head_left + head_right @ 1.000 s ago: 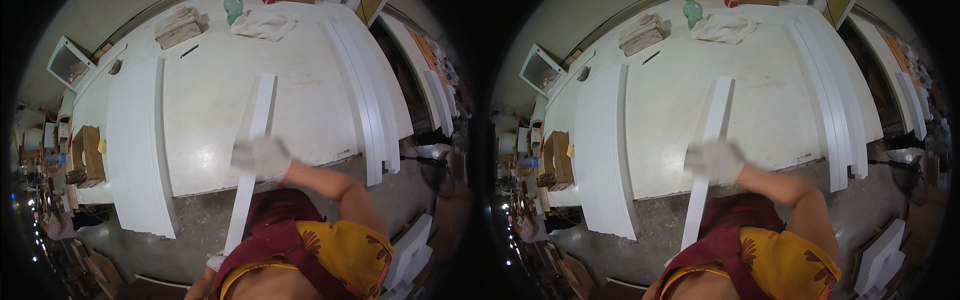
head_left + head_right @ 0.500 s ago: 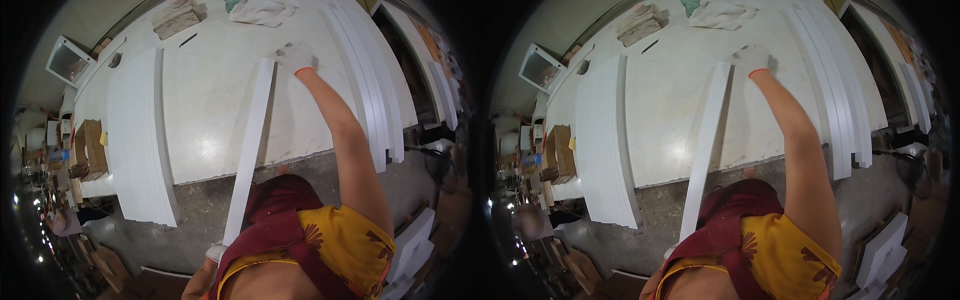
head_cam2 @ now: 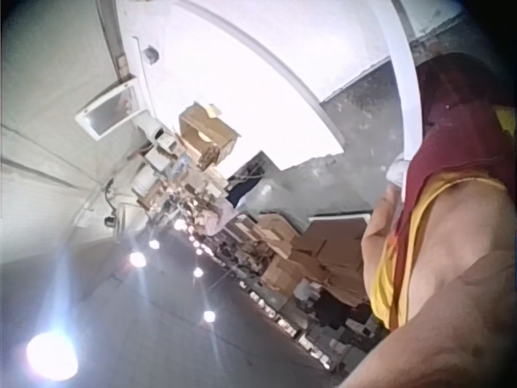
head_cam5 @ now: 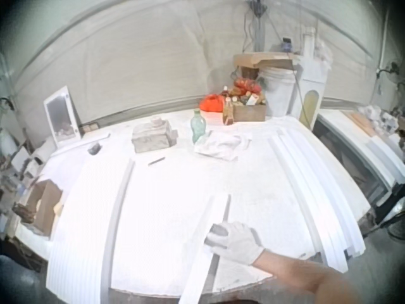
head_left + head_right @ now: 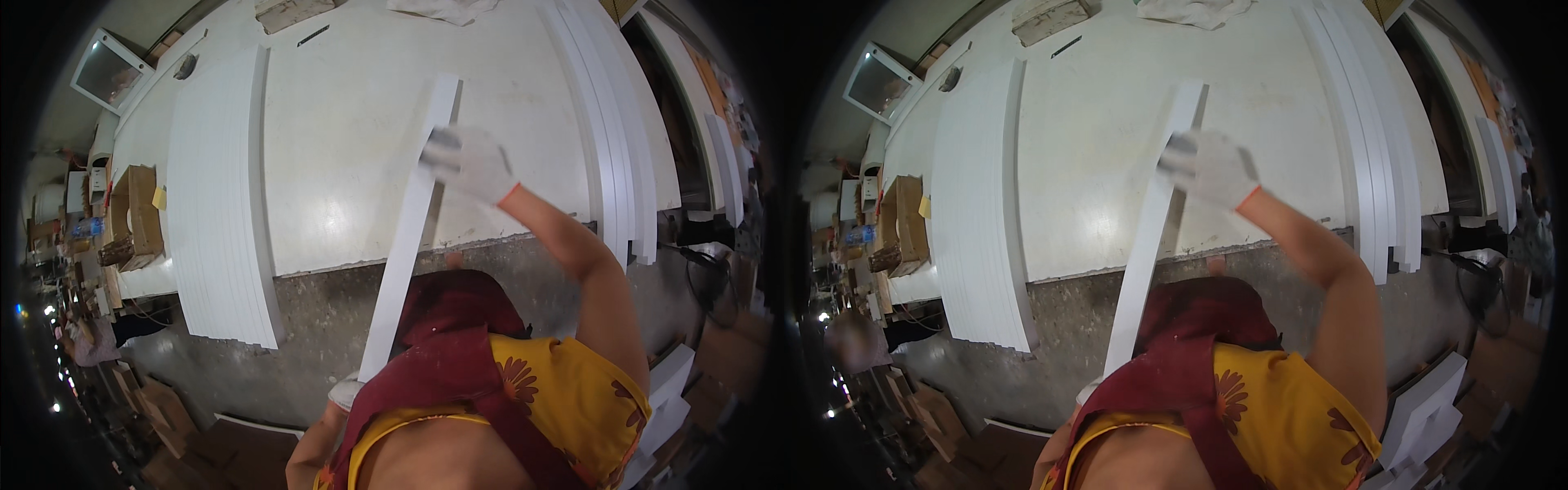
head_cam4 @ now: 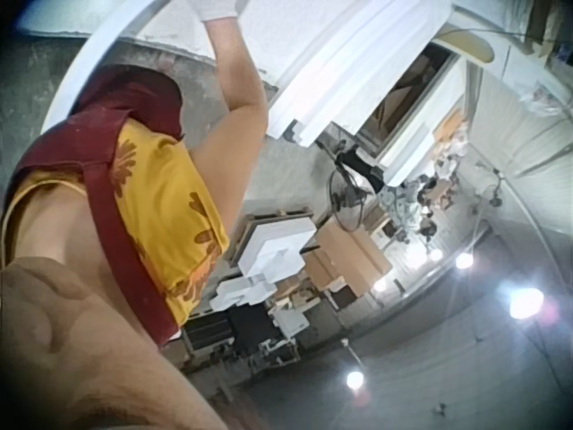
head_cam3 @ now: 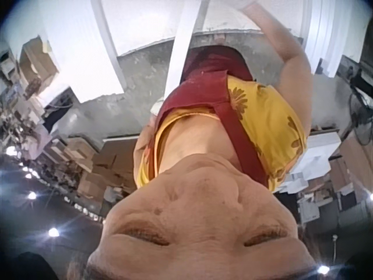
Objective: The person sands several white wooden strips one at a time using a sanding block and then wipes the workspace and strips with a white cloth.
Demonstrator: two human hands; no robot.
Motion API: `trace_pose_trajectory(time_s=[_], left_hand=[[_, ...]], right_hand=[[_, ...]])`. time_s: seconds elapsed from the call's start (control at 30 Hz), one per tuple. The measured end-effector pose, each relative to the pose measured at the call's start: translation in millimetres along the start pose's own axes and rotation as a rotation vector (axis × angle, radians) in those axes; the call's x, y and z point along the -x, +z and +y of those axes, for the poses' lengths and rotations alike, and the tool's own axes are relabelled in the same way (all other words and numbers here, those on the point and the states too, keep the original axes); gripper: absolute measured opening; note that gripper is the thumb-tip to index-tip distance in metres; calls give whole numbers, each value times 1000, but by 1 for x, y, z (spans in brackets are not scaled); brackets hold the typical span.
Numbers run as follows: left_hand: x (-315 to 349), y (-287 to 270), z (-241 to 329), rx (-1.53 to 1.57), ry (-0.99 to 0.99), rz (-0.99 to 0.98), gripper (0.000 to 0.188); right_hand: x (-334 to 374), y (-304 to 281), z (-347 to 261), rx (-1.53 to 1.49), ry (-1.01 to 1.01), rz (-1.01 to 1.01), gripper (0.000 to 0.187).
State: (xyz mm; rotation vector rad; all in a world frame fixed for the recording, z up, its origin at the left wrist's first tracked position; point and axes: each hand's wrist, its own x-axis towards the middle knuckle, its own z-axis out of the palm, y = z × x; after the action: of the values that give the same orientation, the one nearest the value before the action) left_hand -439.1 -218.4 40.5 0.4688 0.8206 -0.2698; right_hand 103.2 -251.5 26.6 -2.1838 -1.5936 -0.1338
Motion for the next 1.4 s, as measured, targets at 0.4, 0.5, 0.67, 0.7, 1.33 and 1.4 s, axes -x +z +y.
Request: trace_pose_trajectory(time_s=[0.4,0.5,0.67,0.7,1.33,1.4], left_hand=[[-12,-7,5,97,-123,-54,67],[-9,-1,11,106,-117,-121,71],[-4,10,17,92,-100,-147,73],[-4,9,15,101,-96,-150,73],[-14,13,47,26,56,38,70],[-17,15,61,-273,195,-72,72]], right_hand=[[-9,19,-20,-78,-126,17,41],[-40,17,21,161,52,8,41],[14,26,-120,-196,-220,-168,37],[33,14,-167,-284,-382,-269,30],[49,23,74,-456,613,288,52],[78,34,56,-87,523,331,52]])
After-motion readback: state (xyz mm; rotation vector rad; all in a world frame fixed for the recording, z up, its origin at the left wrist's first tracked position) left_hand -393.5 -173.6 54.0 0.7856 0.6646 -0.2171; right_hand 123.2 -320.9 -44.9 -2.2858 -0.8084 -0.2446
